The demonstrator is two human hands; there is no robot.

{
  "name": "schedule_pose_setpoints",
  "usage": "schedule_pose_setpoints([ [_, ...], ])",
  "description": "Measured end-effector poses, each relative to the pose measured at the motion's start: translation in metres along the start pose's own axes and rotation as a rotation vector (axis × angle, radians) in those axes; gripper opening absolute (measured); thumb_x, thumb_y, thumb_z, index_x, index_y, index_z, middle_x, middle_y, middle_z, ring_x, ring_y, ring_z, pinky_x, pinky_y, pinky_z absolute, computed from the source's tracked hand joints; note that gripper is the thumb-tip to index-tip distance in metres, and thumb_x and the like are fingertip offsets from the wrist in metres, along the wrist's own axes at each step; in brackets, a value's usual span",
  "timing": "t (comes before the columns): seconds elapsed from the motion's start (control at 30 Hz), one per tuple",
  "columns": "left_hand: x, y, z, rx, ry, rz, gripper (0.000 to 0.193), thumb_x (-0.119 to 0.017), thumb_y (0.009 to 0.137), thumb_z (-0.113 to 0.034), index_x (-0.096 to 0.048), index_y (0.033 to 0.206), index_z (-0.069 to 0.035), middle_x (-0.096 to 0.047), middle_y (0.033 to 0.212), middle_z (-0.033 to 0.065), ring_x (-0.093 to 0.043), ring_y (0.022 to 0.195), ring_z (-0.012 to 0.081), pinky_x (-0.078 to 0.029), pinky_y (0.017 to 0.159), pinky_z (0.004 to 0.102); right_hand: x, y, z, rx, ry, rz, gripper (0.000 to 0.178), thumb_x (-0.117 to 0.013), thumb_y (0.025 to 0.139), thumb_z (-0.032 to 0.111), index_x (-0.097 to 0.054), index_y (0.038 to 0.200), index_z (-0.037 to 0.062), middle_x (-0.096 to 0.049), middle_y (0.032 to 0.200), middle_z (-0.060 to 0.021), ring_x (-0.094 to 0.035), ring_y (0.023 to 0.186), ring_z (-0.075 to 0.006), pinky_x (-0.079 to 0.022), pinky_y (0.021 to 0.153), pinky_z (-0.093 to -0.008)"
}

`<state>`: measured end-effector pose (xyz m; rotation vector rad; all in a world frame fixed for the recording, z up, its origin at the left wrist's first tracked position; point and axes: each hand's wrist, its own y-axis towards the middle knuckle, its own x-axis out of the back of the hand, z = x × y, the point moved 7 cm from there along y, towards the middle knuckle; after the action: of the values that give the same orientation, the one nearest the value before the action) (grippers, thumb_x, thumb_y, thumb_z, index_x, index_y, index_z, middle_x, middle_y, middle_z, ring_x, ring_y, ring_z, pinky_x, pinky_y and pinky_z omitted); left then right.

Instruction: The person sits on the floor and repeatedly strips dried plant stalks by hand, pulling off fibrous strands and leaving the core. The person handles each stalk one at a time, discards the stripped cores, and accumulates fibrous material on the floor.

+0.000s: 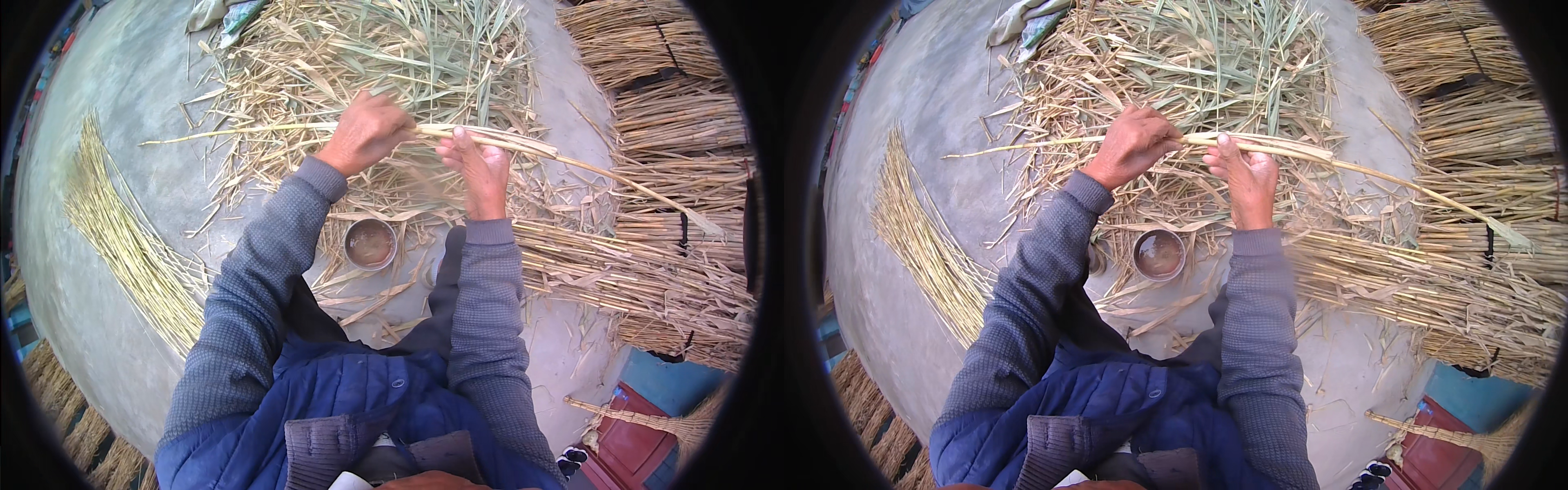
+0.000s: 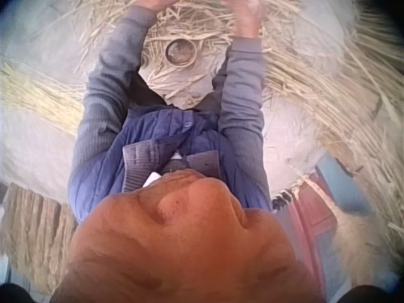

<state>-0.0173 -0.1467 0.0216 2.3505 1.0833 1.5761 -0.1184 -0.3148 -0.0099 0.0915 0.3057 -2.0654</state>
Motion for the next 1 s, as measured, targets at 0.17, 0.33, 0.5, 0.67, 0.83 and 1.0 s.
schedule_pose_setpoints([
  [0.17, 0.015, -0.010, 0.041, 0.178, -0.010, 0.117, 0.017, -0.077, 0.082, -0.029, -0.073, 0.086, -0.013, -0.066, 0.073, 0.0023, -0.062, 0.075, 0.0236, -0.043, 0.078, 0.0389, 0.035, 0.002, 0.015, 0.021, 0.002, -0.083, 0.037, -0.074, 0.094, 0.027, -0.063, 0.112, -0.0036, -0.072, 0.096, -0.0134, -0.072, 0.084, -0.0168, -0.058, 0.071, -0.0245],
  [0.33, 0.023, -0.018, 0.048, 0.269, -0.024, 0.202, 0.019, -0.080, 0.079, -0.029, -0.074, 0.085, -0.013, -0.068, 0.075, 0.0045, -0.064, 0.075, 0.0255, -0.043, 0.079, 0.0382, 0.055, 0.005, 0.024, 0.078, 0.103, -0.151, 0.034, -0.072, 0.095, 0.022, -0.060, 0.113, -0.0047, -0.071, 0.091, -0.0123, -0.072, 0.079, -0.0166, -0.059, 0.068, -0.0233],
  [0.5, 0.002, -0.001, 0.008, 0.129, -0.345, -0.003, 0.021, -0.080, 0.078, -0.022, -0.075, 0.089, -0.004, -0.070, 0.073, 0.0115, -0.066, 0.067, 0.0273, -0.050, 0.062, 0.0376, 0.026, -0.002, 0.013, 0.032, 0.088, -0.074, 0.035, -0.072, 0.095, 0.023, -0.060, 0.112, -0.0051, -0.071, 0.093, -0.0134, -0.073, 0.081, -0.0186, -0.059, 0.068, -0.0233],
  [0.67, -0.018, -0.008, 0.023, 0.444, -0.570, 0.038, 0.022, -0.081, 0.084, -0.024, -0.076, 0.092, -0.003, -0.071, 0.078, 0.0064, -0.066, 0.070, 0.0150, -0.052, 0.062, 0.0296, 0.017, -0.004, 0.016, 0.037, 0.076, -0.061, 0.036, -0.072, 0.095, 0.024, -0.060, 0.112, -0.0052, -0.071, 0.093, -0.0131, -0.074, 0.083, -0.0194, -0.058, 0.069, -0.0232],
  [0.83, -0.010, -0.016, 0.045, 0.821, -0.961, -0.078, 0.014, -0.080, 0.085, -0.017, -0.072, 0.088, -0.006, -0.074, 0.084, 0.0049, -0.070, 0.081, 0.0116, -0.055, 0.074, 0.0304, 0.025, 0.000, 0.007, 0.041, 0.097, -0.077, 0.036, -0.071, 0.096, 0.022, -0.058, 0.114, -0.0063, -0.070, 0.094, -0.0138, -0.074, 0.083, -0.0197, -0.059, 0.068, -0.0228],
  [1.0, 0.071, -0.035, 0.107, 0.749, -0.775, -0.581, 0.013, -0.077, 0.089, -0.019, -0.068, 0.092, -0.009, -0.076, 0.087, 0.0055, -0.070, 0.079, 0.0106, -0.051, 0.089, 0.0308, 0.054, 0.005, 0.001, -0.014, 0.078, -0.133, 0.035, -0.071, 0.096, 0.020, -0.058, 0.114, -0.0078, -0.069, 0.093, -0.0142, -0.073, 0.082, -0.0208, -0.060, 0.068, -0.0231],
])
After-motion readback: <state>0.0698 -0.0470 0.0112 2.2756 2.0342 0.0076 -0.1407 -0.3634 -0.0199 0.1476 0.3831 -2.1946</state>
